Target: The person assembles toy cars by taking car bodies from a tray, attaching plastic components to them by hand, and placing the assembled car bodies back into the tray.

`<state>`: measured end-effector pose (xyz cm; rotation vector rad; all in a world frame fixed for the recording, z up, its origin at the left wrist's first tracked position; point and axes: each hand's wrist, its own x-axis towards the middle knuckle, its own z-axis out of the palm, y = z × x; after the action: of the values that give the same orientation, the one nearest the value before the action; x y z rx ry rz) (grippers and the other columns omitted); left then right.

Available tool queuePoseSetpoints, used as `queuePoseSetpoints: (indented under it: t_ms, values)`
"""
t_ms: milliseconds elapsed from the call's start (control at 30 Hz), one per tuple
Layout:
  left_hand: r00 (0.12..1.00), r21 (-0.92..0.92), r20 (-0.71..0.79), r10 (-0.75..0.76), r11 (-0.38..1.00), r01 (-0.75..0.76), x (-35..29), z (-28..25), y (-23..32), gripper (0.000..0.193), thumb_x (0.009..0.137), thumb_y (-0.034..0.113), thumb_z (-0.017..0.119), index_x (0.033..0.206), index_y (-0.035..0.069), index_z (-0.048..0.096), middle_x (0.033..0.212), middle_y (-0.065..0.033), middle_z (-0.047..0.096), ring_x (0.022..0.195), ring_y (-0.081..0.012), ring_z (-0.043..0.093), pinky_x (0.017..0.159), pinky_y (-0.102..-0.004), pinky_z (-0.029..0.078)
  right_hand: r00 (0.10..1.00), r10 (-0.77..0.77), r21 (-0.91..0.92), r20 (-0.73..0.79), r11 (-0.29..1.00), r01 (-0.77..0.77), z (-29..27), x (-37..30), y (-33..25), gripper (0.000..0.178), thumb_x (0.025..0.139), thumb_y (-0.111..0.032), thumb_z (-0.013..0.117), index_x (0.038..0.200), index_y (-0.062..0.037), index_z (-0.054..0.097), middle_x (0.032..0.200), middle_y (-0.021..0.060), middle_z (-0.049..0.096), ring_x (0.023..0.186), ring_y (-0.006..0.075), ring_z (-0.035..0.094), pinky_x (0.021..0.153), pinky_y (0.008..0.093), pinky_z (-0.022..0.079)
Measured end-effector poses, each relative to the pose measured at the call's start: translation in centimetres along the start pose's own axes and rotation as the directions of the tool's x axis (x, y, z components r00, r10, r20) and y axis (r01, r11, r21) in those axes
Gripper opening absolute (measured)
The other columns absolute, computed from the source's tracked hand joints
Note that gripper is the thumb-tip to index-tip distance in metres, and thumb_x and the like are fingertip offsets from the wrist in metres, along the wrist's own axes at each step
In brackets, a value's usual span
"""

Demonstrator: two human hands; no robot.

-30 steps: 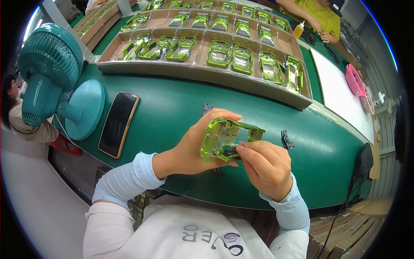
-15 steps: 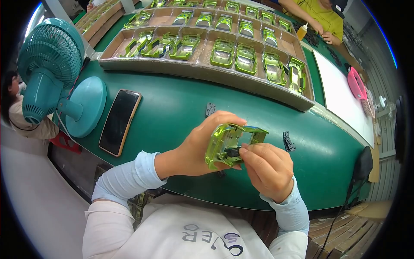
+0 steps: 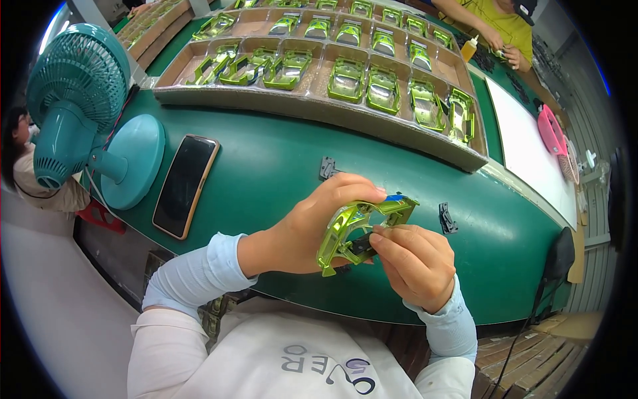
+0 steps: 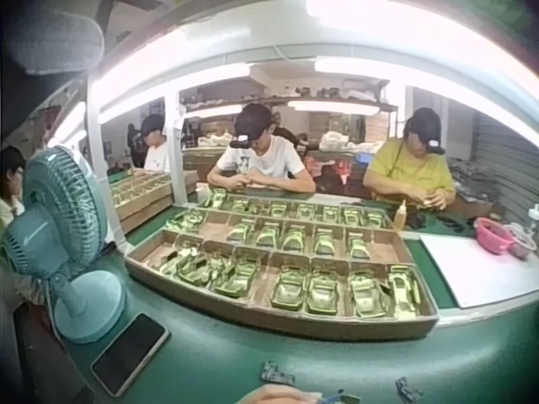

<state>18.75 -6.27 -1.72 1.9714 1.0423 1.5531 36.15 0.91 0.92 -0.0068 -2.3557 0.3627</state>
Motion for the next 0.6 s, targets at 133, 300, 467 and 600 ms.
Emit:
queuePoseSetpoints:
  t_ms: [133, 300, 467, 600]
  values:
    - [1.0, 0.009, 0.002, 0.0, 1.0, 0.0, -0.01, -0.15, -0.05, 0.071, 0.056, 0.003, 0.076, 0.117, 0.005, 0.04, 0.109, -0.0129, 0.046, 0.1, -0.0297, 0.047, 0.083, -0.0341, 0.042, 0.999, -0.028, 0.011, 0.023, 1.0, 0.027, -0.39, 0.44, 0.01, 0.03, 0.055, 0.002, 0.062, 0.085, 0.0046, 0.059, 0.08, 0.0131, 0.059, 0.066, 0.0239, 0.06, 0.052, 0.0299, 0.049]
    - [0.995, 0.021, -0.034, -0.093, 0.995, 0.093, -0.16, -0.31, -0.3, 0.072, 0.057, 0.009, 0.08, 0.117, 0.0, 0.04, 0.112, -0.0128, 0.047, 0.102, -0.0219, 0.051, 0.084, -0.0323, 0.045, 0.992, 0.075, 0.175, 0.101, 0.98, -0.092, -0.37, 0.4, 0.51, 0.028, 0.061, 0.002, 0.063, 0.088, 0.0036, 0.059, 0.08, 0.0124, 0.059, 0.069, 0.0264, 0.059, 0.057, 0.0319, 0.048]
    - [0.968, -0.086, -0.066, -0.243, 0.968, 0.237, -0.23, 0.19, 0.19, 0.073, 0.053, 0.015, 0.082, 0.114, 0.004, 0.043, 0.105, -0.0104, 0.048, 0.089, -0.021, 0.054, 0.076, -0.0303, 0.045, 0.924, 0.303, 0.417, 0.232, 0.827, -0.376, -1.04, 0.57, 0.25, 0.023, 0.068, 0.0, 0.063, 0.091, 0.0003, 0.061, 0.074, 0.0105, 0.057, 0.065, 0.0242, 0.056, 0.056, 0.0304, 0.044]
    - [0.974, -0.052, -0.004, -0.228, 0.972, 0.227, -0.17, -0.23, 0.31, 0.078, 0.05, 0.019, 0.085, 0.114, 0.002, 0.044, 0.107, -0.0102, 0.049, 0.09, -0.0196, 0.055, 0.078, -0.0307, 0.046, 0.895, 0.338, 0.542, 0.29, 0.713, -0.445, -0.73, 0.38, 0.2, 0.022, 0.07, -0.002, 0.064, 0.092, -0.001, 0.062, 0.07, 0.0088, 0.055, 0.062, 0.0224, 0.052, 0.057, 0.0314, 0.042]
